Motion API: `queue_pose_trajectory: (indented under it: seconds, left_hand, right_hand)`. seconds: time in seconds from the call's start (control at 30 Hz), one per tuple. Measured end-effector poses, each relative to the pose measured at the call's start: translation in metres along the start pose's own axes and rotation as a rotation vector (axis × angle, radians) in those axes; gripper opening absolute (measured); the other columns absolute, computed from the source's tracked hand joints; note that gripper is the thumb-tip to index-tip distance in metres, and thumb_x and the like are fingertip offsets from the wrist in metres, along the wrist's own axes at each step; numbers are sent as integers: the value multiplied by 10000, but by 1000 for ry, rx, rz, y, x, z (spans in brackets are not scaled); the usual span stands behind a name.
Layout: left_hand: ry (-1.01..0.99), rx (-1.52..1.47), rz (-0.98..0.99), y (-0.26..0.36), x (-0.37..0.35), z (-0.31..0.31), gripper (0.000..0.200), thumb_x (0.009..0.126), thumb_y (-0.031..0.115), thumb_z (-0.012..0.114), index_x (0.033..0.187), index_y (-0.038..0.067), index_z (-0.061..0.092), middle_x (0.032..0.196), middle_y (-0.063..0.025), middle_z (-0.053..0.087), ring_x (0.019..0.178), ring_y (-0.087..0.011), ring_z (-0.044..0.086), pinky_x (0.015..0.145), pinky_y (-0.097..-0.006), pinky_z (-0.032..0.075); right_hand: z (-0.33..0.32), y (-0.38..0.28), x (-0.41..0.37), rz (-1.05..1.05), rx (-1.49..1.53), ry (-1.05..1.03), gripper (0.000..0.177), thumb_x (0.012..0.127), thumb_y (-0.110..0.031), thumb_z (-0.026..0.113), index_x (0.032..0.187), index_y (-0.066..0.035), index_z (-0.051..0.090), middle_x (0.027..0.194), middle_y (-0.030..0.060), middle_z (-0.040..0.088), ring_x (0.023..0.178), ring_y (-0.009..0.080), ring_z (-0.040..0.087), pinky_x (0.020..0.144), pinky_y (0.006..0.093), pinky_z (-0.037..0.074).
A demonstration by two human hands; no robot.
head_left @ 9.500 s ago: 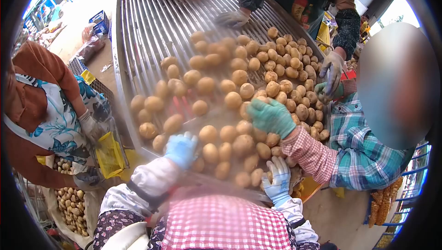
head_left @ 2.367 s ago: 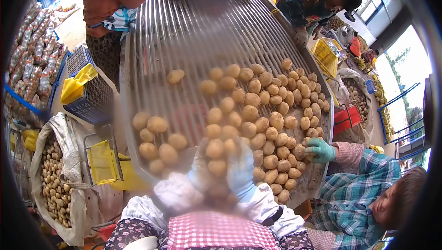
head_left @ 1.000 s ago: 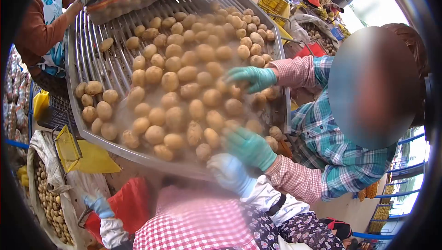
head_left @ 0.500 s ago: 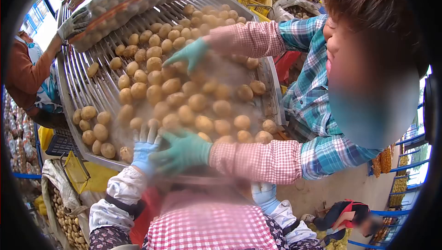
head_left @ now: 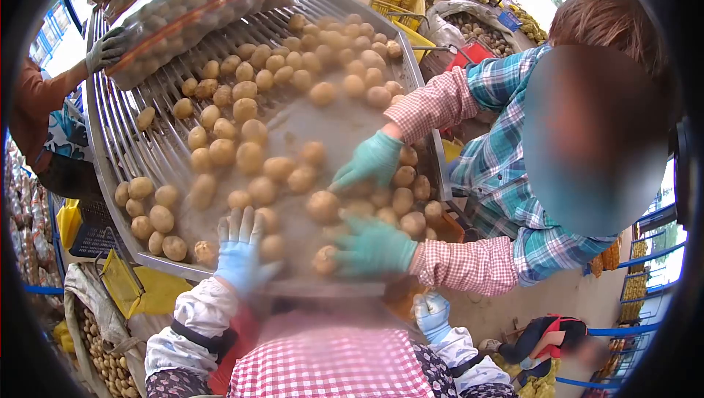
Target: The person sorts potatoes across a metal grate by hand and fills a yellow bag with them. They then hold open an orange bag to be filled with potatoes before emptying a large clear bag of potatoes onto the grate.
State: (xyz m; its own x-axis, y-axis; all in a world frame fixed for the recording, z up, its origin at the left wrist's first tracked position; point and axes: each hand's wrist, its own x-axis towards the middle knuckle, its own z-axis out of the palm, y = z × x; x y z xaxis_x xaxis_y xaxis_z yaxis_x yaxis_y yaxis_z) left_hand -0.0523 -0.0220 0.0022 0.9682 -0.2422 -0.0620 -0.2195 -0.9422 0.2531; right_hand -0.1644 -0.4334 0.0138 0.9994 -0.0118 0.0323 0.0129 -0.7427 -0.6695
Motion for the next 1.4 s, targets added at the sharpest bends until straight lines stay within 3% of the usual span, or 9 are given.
queue_pose_trajectory:
  seconds: [0.13, 0.33, 0.47, 0.53, 0.8, 0.97, 1.13, 1.27, 1.4]
  left_hand:
    - [-23, 9, 264, 40, 48, 15, 1053, 668, 542, 752, 1465, 35, 287, 1540, -241, 174, 1447, -410, 108, 1176, -520, 90]
    - [34, -234, 468, 36, 98, 23, 783, 716, 437, 733, 1374, 103, 470, 1462, -188, 363, 1388, -393, 281, 1167, -506, 175]
    - [357, 34, 17, 3, 155, -3, 746, 807, 444, 647, 1458, 182, 393, 1497, -209, 318, 1402, -394, 251, 1162, -537, 82]
    - [77, 86, -94, 1, 169, 5, 747, 831, 499, 603, 1472, 194, 369, 1519, -216, 277, 1402, -415, 237, 1157, -548, 82]
    - [-134, -114, 350, 68, 87, 14, 937, 758, 621, 621, 1468, 82, 332, 1534, -212, 236, 1436, -441, 137, 1135, -620, 61]
    - [-255, -177, 425, 87, 57, 17, 862, 787, 600, 613, 1448, 98, 379, 1553, -205, 190, 1442, -448, 103, 1137, -619, 36]
    - [-447, -361, 556, 65, 70, 3, 754, 756, 465, 697, 1390, 136, 455, 1535, -153, 255, 1424, -443, 170, 1150, -581, 104]
    - [58, -133, 214, 21, 38, -5, 974, 661, 419, 785, 1441, 47, 335, 1520, -205, 253, 1423, -436, 181, 1149, -560, 145]
    - [-87, -61, 90, 15, 41, 9, 1097, 633, 421, 806, 1475, 13, 233, 1521, -243, 225, 1420, -444, 178, 1150, -547, 160]
  right_hand:
    - [16, -19, 23, -137, -17, -13, 275, 843, -187, 634, 590, -81, 608, 583, 116, 574, 526, 309, 552, 503, 405, 429]
    - [8, -29, 39, -144, 54, 50, 280, 887, -155, 580, 621, -76, 613, 606, 70, 580, 562, 238, 561, 562, 350, 450]
    - [-5, -36, 31, -6, 118, 27, 318, 923, -180, 541, 638, -61, 618, 647, 68, 611, 611, 224, 589, 604, 347, 475]
    - [-6, -34, 31, 24, 132, 23, 325, 937, -190, 523, 660, -57, 629, 673, 78, 622, 633, 231, 596, 623, 353, 480]
    - [7, -36, 54, -134, 87, 140, 93, 842, -104, 603, 785, -71, 669, 790, 97, 658, 742, 292, 629, 686, 383, 507]
    - [15, -35, 55, -284, -16, 52, 81, 817, -101, 616, 777, -86, 685, 765, 86, 663, 697, 272, 636, 649, 371, 513]
    - [22, -28, 46, -65, 64, -34, 192, 889, -156, 565, 768, -78, 691, 743, 96, 667, 720, 281, 638, 687, 377, 508]
    - [14, -18, 40, -49, 15, 10, 205, 879, -147, 553, 744, -84, 694, 732, 90, 668, 691, 274, 633, 660, 372, 505]
    - [18, -4, 24, -70, -74, -37, 186, 862, -130, 560, 739, -86, 693, 729, 90, 665, 699, 264, 629, 658, 366, 501]
